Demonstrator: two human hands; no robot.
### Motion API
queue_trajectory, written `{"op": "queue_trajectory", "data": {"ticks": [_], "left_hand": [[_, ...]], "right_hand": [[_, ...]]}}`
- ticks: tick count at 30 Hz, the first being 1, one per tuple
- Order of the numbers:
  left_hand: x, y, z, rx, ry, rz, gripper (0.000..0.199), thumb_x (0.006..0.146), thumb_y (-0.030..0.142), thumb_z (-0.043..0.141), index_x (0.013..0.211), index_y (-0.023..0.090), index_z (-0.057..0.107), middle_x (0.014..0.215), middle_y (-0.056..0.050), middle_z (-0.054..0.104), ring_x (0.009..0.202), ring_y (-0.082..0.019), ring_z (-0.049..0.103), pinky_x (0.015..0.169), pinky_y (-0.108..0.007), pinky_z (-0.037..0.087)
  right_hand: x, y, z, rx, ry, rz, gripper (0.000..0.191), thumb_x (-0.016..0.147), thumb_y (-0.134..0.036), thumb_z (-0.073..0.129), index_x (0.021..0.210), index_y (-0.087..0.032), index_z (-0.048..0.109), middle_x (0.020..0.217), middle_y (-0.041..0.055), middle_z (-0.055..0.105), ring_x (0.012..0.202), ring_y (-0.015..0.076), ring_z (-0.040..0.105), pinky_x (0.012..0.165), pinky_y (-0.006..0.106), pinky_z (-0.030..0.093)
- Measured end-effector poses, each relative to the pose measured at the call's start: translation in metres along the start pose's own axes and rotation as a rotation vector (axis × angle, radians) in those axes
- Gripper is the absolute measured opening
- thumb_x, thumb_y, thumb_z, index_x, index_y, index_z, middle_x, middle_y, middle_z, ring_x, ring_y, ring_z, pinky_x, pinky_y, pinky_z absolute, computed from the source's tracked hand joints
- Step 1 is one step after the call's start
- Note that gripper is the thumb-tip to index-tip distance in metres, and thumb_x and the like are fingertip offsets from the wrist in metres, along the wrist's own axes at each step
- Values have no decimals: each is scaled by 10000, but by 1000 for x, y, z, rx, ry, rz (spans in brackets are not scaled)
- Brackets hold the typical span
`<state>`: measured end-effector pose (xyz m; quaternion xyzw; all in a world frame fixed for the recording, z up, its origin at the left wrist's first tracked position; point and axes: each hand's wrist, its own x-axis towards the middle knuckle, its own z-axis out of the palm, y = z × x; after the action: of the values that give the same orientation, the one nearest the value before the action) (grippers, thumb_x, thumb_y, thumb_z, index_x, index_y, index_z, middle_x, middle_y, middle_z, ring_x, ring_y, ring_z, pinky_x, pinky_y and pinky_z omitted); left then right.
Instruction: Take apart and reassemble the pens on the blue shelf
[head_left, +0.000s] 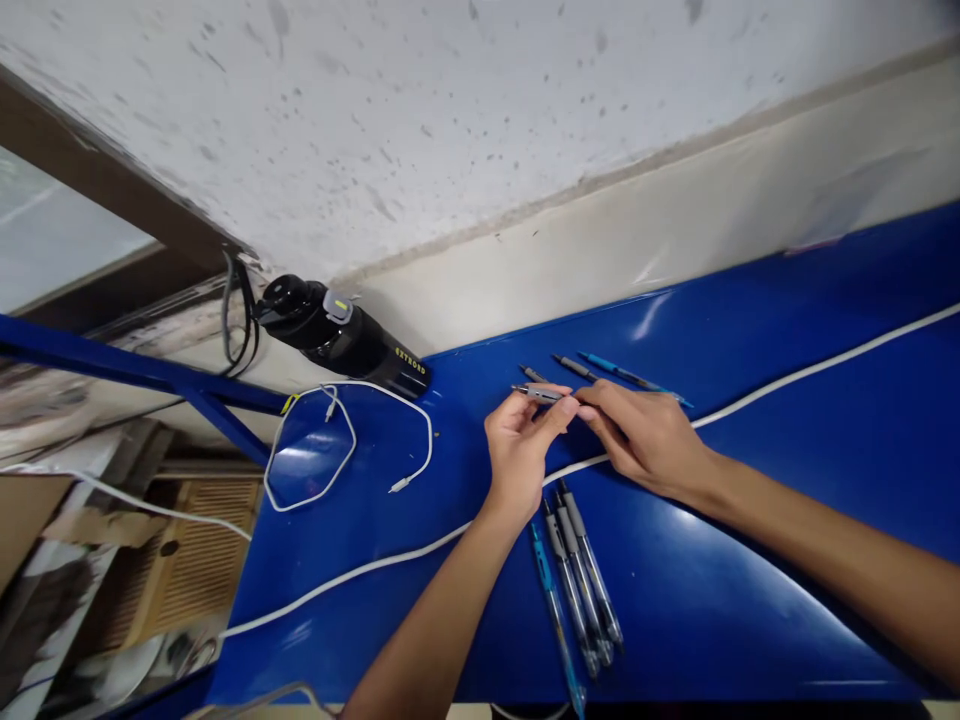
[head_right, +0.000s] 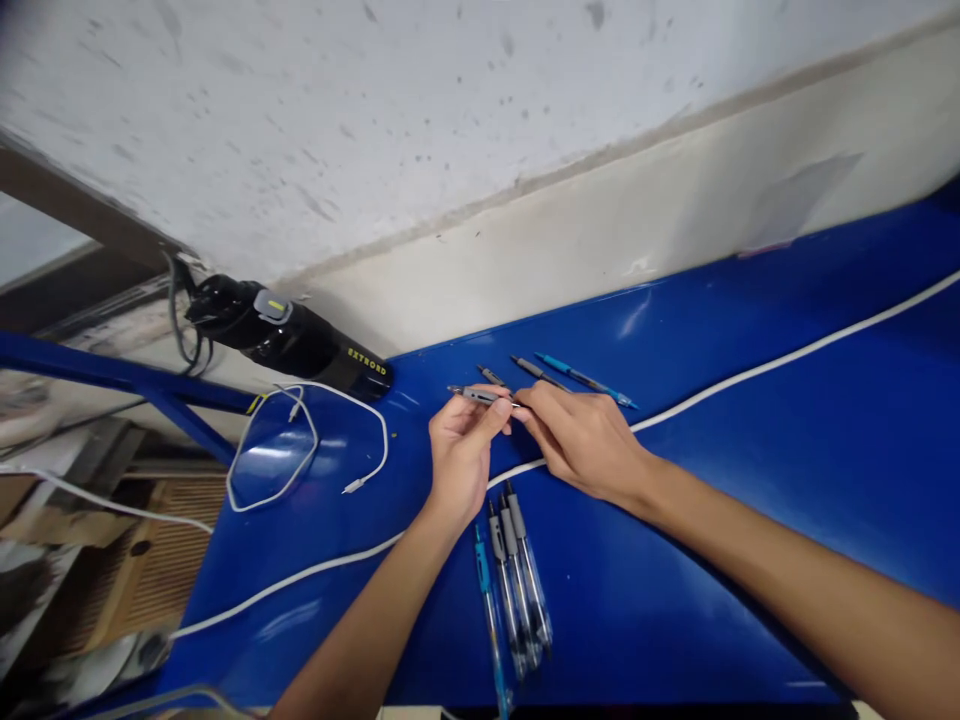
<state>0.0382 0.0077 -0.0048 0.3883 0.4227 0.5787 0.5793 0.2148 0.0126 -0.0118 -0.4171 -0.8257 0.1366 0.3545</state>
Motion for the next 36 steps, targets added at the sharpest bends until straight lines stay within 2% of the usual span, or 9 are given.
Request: {"op": "queue_trajectory", "data": {"ticks": [5, 8, 14, 20, 25, 27, 30, 34, 36], "left_hand": [[0, 1, -1, 32, -17, -12, 216, 858, 361, 902, 1018, 228, 847, 1014, -57, 773, 831, -168, 699, 747, -282, 547], [0, 1, -1, 37, -23, -13, 213, 867, 368, 894, 1025, 232, 847, 1034, -58, 772, 858, -181, 701, 755, -292, 545], [0, 1, 1, 30, -33, 20, 195, 871, 366, 892, 997, 222, 852, 1007, -55, 740, 844, -163, 645, 717, -275, 521], [-1, -1, 0, 47, -47, 91, 198, 925, 389, 842, 999, 206, 847, 995, -52, 747, 748, -118, 603, 715, -268, 516], [1, -3, -2, 70, -28, 100, 231, 940, 421, 824, 1030, 209, 844, 892, -37, 729, 741, -123, 607, 695, -255, 506], [1, -2, -1, 89, -46, 103, 229, 949, 418, 814, 1037, 209, 844, 908, -39, 739, 723, -117, 596, 699, -259, 506], [0, 0, 1, 113, -79, 114, 246, 958, 430, 800, 1038, 201, 837, 968, -54, 760, 709, -114, 597, 692, -261, 517], [0, 1, 2, 96, -85, 115, 261, 977, 445, 773, 1051, 200, 824, 998, -58, 758, 730, -111, 606, 679, -242, 521], [1, 0, 2, 93, -77, 115, 256, 988, 442, 761, 1060, 203, 818, 994, -52, 749, 723, -105, 599, 679, -239, 515]], "right_hand": [[-2, 3, 1, 18, 37, 39, 162, 1101, -364, 529, 1186, -241, 592, 933, 68, 769, 695, 215, 719, 607, 336, 484], [-2, 4, 1, 3, 26, -5, 123, 1104, -326, 520, 1140, -240, 601, 957, 65, 770, 727, 210, 726, 626, 330, 488], [1, 1, -4, -17, 9, -77, 180, 1129, -295, 472, 1160, -225, 635, 934, 58, 729, 738, 196, 696, 660, 321, 480], [2, 2, -2, -4, 70, -122, 191, 1128, -245, 470, 1203, -211, 642, 935, 54, 727, 744, 192, 704, 623, 309, 450], [-1, 3, 1, 50, 87, -25, 175, 1090, -339, 596, 1208, -211, 617, 898, 37, 761, 658, 191, 701, 603, 308, 440], [-1, 4, 0, 46, 98, -23, 127, 1102, -326, 567, 1134, -222, 631, 821, 20, 742, 610, 187, 678, 582, 310, 413], [-1, 5, 0, 51, 94, -29, 190, 1127, -292, 485, 1048, -233, 648, 750, 9, 703, 587, 181, 660, 580, 311, 403], [-1, 4, 1, 72, 123, 43, 186, 1067, -379, 630, 1170, -225, 630, 857, 29, 758, 629, 196, 693, 606, 308, 456], [0, 4, 2, 63, 130, 38, 188, 1061, -384, 639, 1160, -225, 634, 862, 30, 764, 615, 192, 688, 591, 306, 448]]}}
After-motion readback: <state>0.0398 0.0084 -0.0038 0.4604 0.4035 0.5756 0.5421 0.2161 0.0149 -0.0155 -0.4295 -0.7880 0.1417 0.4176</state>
